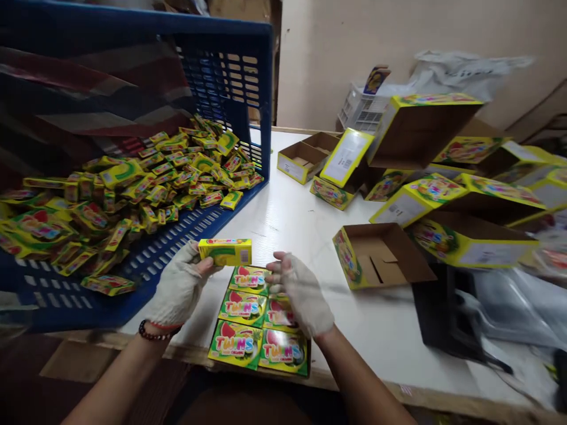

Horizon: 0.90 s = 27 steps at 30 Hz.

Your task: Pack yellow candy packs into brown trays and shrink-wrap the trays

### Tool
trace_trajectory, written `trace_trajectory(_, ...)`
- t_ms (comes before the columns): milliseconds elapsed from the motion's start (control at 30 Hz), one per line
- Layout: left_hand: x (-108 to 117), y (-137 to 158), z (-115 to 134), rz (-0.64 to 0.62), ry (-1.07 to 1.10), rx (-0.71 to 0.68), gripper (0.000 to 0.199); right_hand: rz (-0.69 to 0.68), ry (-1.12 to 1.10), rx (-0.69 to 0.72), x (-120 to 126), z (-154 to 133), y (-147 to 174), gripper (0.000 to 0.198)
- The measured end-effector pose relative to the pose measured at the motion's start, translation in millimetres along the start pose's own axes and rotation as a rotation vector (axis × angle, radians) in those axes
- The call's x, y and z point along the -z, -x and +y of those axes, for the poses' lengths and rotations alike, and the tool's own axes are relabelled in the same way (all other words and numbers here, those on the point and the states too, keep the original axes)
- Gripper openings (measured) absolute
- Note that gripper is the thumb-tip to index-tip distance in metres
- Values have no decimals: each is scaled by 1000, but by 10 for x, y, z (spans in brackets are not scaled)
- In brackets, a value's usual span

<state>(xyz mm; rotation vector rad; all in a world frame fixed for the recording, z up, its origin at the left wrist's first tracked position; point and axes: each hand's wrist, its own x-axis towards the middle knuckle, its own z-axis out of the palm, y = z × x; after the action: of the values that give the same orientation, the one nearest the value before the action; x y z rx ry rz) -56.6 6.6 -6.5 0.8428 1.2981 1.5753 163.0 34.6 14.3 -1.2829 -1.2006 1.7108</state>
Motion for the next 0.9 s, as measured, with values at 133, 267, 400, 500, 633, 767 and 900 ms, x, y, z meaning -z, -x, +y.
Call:
trace_trajectory(133,-286,84,-6,-385,-282,-352,13,-311,-161,-230,250,-182,-120,58)
trace_trajectory(267,-412,17,-70,-452,-533,-590,26,-117,302,40,548,-218,-100,37)
trace_trajectory(400,-401,-38,-270,-443,-808,-685,42,110,682,126,650,47,-45,18)
trace_trajectory(500,-390,-3,-385,-677,-1070,-742,39,215,745,192,615,358,-69,17)
trace_trajectory(633,-421,74,-426,-744,-1285,-751,31,334,1045,520,542,631,-144,17)
trace_trajectory(767,-427,153,-431,-725,-1270,-741,37,192,1415,672,462,707,-68,36)
trace_trajectory(900,-317,85,-447,-636,-1078,-825,44,179,1684,729,390,802,133,51)
